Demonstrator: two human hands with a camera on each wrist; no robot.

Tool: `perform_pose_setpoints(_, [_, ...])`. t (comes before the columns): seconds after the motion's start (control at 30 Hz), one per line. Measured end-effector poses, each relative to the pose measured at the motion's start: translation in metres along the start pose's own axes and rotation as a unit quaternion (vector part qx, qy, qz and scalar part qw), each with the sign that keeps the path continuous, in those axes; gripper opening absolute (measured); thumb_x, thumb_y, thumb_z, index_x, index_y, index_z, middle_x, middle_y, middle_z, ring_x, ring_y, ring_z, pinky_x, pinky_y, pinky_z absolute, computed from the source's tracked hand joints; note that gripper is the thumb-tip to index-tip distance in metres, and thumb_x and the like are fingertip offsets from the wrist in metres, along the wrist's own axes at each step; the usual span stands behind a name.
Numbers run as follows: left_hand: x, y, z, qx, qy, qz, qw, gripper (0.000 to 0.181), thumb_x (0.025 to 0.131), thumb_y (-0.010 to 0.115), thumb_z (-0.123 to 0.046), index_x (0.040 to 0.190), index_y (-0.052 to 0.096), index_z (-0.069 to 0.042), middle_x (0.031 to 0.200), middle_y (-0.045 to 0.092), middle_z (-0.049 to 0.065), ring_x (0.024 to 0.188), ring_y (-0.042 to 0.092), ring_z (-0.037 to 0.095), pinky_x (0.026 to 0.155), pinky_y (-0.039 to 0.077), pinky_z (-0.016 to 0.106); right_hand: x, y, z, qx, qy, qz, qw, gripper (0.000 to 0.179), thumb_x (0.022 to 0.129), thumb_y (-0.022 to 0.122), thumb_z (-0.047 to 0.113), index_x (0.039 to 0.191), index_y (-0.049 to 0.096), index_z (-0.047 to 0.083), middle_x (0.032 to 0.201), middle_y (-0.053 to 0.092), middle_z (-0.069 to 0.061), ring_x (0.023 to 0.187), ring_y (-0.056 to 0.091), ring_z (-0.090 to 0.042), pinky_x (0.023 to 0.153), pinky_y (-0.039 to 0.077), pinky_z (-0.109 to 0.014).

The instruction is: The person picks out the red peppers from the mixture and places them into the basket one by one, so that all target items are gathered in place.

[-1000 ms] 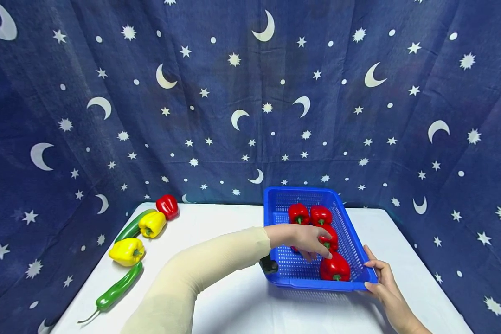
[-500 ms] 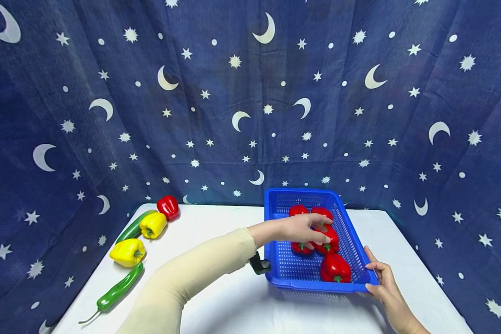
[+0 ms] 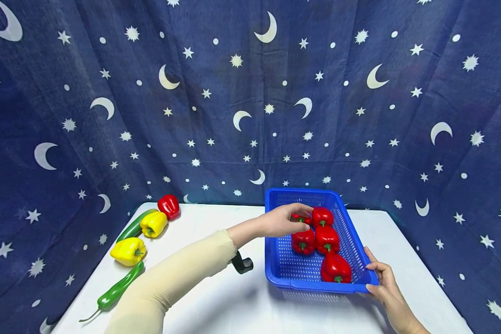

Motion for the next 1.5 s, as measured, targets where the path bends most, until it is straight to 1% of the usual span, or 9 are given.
perform_pose_setpoints(0.17, [-0.011,-0.014,0.011,0.006,0.006,-0.031,0.9995,0.052,0.099,0.066,-0.024,0.149,0.052,-0.019,0.14,0.06,0.002,0.118,0.063,0.018,0.093,0.055,0.029,0.0,0.0,-0.001,-0.008,0.006,0.0,0.9999,0.034,0.099,0.039,-0.004,0.13,0.025,0.001,0.172,0.006,0.003,0.135,0.026,0.021,0.094,0.042,-0.012])
perform_pose_setpoints(0.3, [-0.018,-0.025,0.021,0.023,0.013,-0.052,0.9983,0.052,0.099,0.065,-0.022,0.149,0.051,-0.015,0.143,0.059,0.007,0.117,0.065,0.021,0.093,0.055,0.029,0.001,-0.001,-0.002,-0.01,0.01,-0.001,0.9999,0.034,0.1,0.039,-0.003,0.13,0.025,0.001,0.172,0.005,0.002,0.133,0.027,0.021,0.094,0.041,-0.011])
perform_pose_setpoints(0.4, [-0.023,-0.034,0.03,0.037,0.007,-0.068,0.9969,0.053,0.1,0.064,-0.021,0.15,0.05,-0.012,0.145,0.057,0.01,0.121,0.063,0.023,0.095,0.055,0.032,0.001,-0.001,-0.003,-0.009,0.015,-0.002,0.9998,0.034,0.1,0.04,-0.003,0.13,0.025,0.001,0.172,0.004,0.002,0.132,0.028,0.022,0.094,0.041,-0.01])
perform_pose_setpoints(0.7, [-0.036,-0.057,0.053,0.038,-0.011,-0.115,0.9925,0.051,0.1,0.063,-0.017,0.148,0.05,-0.006,0.146,0.055,0.018,0.124,0.061,0.032,0.101,0.052,0.043,0.0,-0.002,-0.003,0.001,0.027,0.001,0.9996,0.034,0.101,0.041,-0.001,0.131,0.024,0.002,0.172,0.004,0.006,0.129,0.03,0.023,0.092,0.044,-0.013])
perform_pose_setpoints(0.83, [-0.044,-0.067,0.065,0.051,-0.028,-0.133,0.9894,0.051,0.1,0.062,-0.018,0.148,0.05,-0.007,0.148,0.053,0.017,0.127,0.059,0.035,0.103,0.05,0.046,0.001,-0.003,-0.003,0.0,0.036,-0.003,0.9994,0.035,0.101,0.042,-0.001,0.131,0.024,0.003,0.172,0.004,0.006,0.128,0.03,0.023,0.09,0.045,-0.013])
perform_pose_setpoints(0.97, [-0.054,-0.079,0.083,0.082,-0.054,-0.154,0.9832,0.051,0.1,0.061,-0.02,0.149,0.05,-0.009,0.148,0.054,0.012,0.128,0.058,0.036,0.105,0.048,0.047,0.0,-0.003,-0.003,-0.002,0.035,-0.003,0.9994,0.035,0.102,0.042,0.0,0.132,0.025,0.003,0.172,0.004,0.006,0.128,0.03,0.023,0.09,0.045,-0.013])
perform_pose_setpoints(1.07, [-0.062,-0.089,0.1,0.108,-0.073,-0.169,0.9769,0.051,0.099,0.061,-0.019,0.148,0.05,-0.008,0.148,0.054,0.013,0.128,0.058,0.035,0.107,0.046,0.047,0.0,-0.003,-0.003,0.0,0.029,-0.002,0.9996,0.034,0.101,0.041,-0.002,0.131,0.025,0.002,0.171,0.005,0.008,0.129,0.029,0.023,0.09,0.045,-0.014])
perform_pose_setpoints(1.3, [-0.082,-0.113,0.136,0.131,-0.111,-0.207,0.9632,0.054,0.098,0.062,-0.017,0.148,0.049,-0.001,0.146,0.053,0.023,0.129,0.055,0.043,0.108,0.044,0.052,0.001,-0.003,-0.003,0.0,0.024,-0.002,0.9997,0.036,0.099,0.04,-0.005,0.13,0.024,0.0,0.171,0.007,0.01,0.128,0.031,0.023,0.088,0.047,-0.015])
perform_pose_setpoints(1.5, [-0.097,-0.129,0.158,0.161,-0.143,-0.214,0.9528,0.056,0.098,0.06,-0.018,0.148,0.046,0.003,0.147,0.05,0.027,0.131,0.051,0.045,0.11,0.04,0.055,0.001,-0.004,-0.004,-0.008,0.044,-0.006,0.999,0.036,0.099,0.041,-0.002,0.131,0.025,0.003,0.171,0.005,0.009,0.126,0.03,0.024,0.087,0.047,-0.015])
Point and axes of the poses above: each hand's wrist, its own x-axis towards the middle knuckle, its own y-axis out of the palm, z = x × y, the point moved 1 cm from there along x, towards the middle knuckle
